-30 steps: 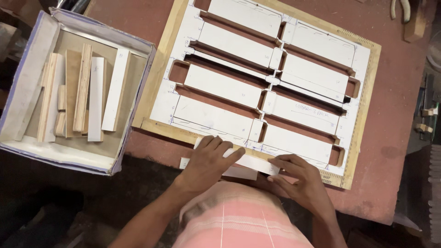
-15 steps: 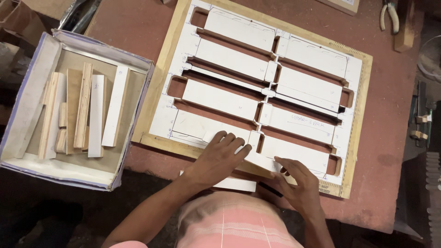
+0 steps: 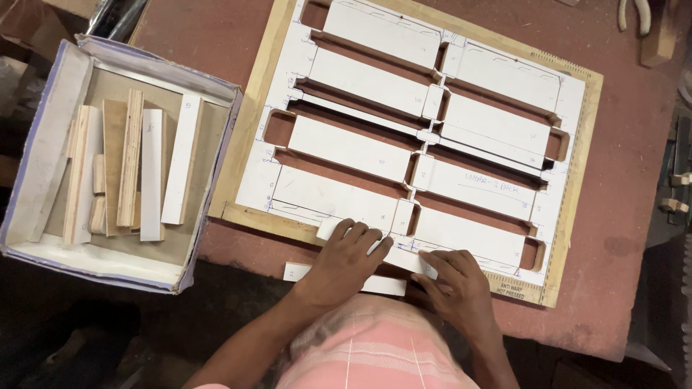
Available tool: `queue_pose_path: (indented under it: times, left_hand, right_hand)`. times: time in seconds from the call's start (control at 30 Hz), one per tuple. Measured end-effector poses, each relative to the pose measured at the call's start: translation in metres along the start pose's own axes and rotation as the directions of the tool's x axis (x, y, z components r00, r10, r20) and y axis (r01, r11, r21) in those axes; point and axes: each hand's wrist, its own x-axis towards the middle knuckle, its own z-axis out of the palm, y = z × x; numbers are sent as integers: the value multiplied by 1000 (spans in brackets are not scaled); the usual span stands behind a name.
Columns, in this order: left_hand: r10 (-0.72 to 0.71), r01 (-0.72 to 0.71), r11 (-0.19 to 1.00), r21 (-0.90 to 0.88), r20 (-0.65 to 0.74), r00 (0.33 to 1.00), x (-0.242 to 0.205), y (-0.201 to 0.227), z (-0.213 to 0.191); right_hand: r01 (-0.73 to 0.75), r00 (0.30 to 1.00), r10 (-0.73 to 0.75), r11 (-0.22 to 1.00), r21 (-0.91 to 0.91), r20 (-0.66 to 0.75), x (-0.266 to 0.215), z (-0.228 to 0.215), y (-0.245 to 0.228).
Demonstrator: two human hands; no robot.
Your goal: The person places rectangular wooden pieces into a wooden jig with multiple slots. They pick up pieces from a nearby box and fit them into the jig one by one, filling the slots until the jig is full.
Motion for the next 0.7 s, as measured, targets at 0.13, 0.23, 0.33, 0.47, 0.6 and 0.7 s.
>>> queue_pose_path:
  times: [0.13,0.23,0.33,0.47,0.6,0.7]
  left_hand:
    - [-23,23,1000,-12,5,1000,-6,1,3]
    - [-33,33,999,-5,-4,999,-9,0,3]
    - [-41,41,999,2,13,999,-10,1,5]
    - [-39,39,999,3,10,999,-10,4,7]
    - [-49,50,999,-22,14,999,-12,4,8]
    - [-51,52,998,-26,32,998,-13,5,7]
  right_hand:
    - [37,999,-37,999,-33,-20,-1,3,0]
    - [39,999,-40,999,-31,-10,-1,3,-1]
    - [59,998,-59,997,-46,-15,0,3,-3]
    - [74,997,-74,996,-40,1,1,6,-5]
    - [84,996,-84,996,-40,6,0,6,-3]
    - [63,998,-63,998,-16,17,-1,5,-3]
